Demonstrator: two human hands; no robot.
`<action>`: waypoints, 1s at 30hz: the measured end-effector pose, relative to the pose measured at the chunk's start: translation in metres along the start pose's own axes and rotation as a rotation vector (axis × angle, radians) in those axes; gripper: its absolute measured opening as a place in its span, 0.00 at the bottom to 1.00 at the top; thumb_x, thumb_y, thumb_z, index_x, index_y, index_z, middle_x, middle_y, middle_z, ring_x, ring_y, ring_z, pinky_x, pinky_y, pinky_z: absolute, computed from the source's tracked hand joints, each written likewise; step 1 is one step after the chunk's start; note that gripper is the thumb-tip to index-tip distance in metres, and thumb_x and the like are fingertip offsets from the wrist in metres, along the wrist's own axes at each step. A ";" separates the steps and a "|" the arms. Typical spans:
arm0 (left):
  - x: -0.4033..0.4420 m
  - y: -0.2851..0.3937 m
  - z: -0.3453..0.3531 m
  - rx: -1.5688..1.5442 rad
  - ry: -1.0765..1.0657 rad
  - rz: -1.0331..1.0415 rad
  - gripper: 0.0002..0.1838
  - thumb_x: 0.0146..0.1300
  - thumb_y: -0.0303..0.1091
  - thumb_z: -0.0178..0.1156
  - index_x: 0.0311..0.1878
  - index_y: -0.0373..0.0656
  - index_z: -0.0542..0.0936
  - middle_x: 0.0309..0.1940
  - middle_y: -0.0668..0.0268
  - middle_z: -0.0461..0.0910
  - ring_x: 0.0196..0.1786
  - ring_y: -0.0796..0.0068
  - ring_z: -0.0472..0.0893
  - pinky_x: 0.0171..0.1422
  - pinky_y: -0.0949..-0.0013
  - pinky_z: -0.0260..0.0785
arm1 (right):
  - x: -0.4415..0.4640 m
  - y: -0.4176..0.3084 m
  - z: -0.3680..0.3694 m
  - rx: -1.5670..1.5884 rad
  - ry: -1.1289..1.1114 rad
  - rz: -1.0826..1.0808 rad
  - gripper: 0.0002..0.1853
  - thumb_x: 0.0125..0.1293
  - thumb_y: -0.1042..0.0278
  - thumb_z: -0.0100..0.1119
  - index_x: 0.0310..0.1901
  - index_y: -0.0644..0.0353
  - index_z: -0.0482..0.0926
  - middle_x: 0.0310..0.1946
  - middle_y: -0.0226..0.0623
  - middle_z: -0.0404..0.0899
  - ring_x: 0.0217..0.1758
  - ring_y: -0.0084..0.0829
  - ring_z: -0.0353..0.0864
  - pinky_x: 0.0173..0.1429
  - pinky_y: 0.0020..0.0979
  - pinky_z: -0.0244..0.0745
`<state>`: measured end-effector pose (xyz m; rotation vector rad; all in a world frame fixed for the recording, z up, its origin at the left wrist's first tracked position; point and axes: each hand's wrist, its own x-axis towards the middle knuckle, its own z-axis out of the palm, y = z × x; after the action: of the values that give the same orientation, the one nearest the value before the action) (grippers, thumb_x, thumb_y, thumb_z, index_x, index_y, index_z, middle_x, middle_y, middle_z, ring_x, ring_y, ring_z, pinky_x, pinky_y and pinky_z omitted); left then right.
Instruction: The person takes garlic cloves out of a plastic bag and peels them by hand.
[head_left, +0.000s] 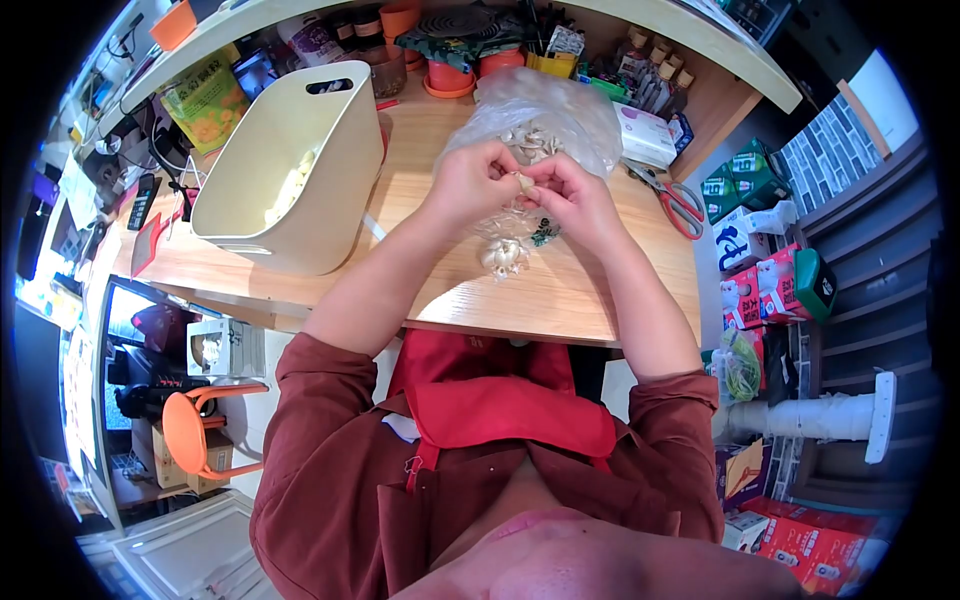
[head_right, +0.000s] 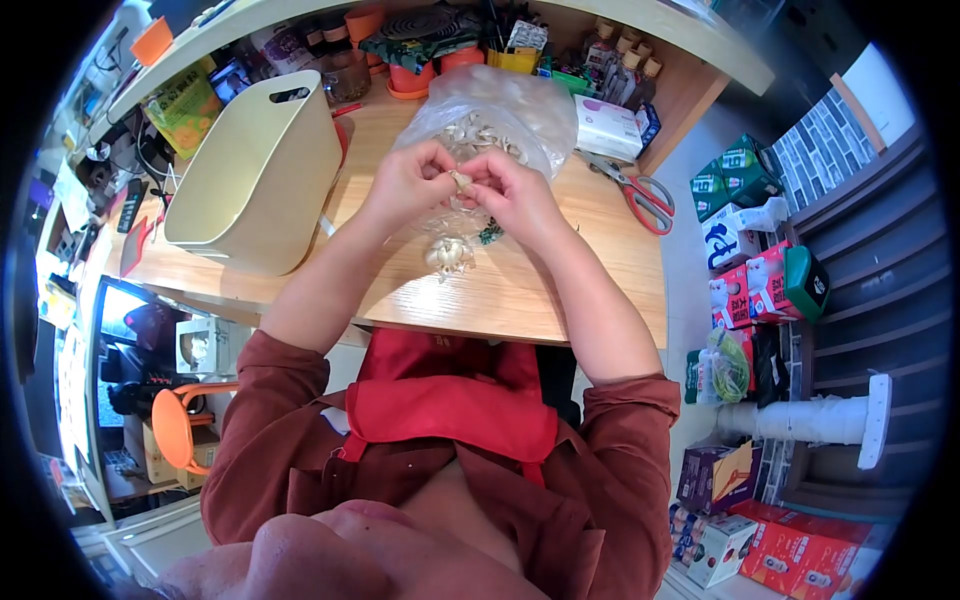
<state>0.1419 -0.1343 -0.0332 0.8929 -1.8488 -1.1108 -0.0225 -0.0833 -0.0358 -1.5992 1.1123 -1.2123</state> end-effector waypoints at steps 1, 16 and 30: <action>0.000 0.003 -0.001 -0.027 -0.011 -0.022 0.03 0.52 0.22 0.58 0.30 0.35 0.74 0.21 0.67 0.78 0.23 0.84 0.77 0.25 0.79 0.69 | 0.000 0.000 0.000 0.012 -0.002 0.001 0.10 0.59 0.81 0.55 0.43 0.63 0.73 0.33 0.33 0.79 0.37 0.21 0.80 0.41 0.21 0.75; -0.003 -0.002 0.007 0.022 0.066 0.123 0.09 0.52 0.31 0.65 0.29 0.36 0.75 0.19 0.66 0.78 0.23 0.83 0.77 0.25 0.77 0.68 | 0.001 0.007 0.004 -0.140 0.140 -0.065 0.12 0.55 0.76 0.62 0.42 0.62 0.74 0.30 0.32 0.78 0.32 0.20 0.76 0.38 0.22 0.74; -0.008 0.007 0.007 0.203 0.115 0.214 0.08 0.50 0.29 0.62 0.29 0.36 0.74 0.20 0.60 0.78 0.23 0.75 0.78 0.27 0.71 0.70 | 0.000 0.005 0.004 -0.186 0.093 -0.071 0.10 0.59 0.78 0.58 0.42 0.63 0.72 0.32 0.34 0.79 0.34 0.21 0.79 0.39 0.22 0.74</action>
<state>0.1378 -0.1225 -0.0310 0.8306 -1.9335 -0.7359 -0.0194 -0.0841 -0.0414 -1.7494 1.2684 -1.2708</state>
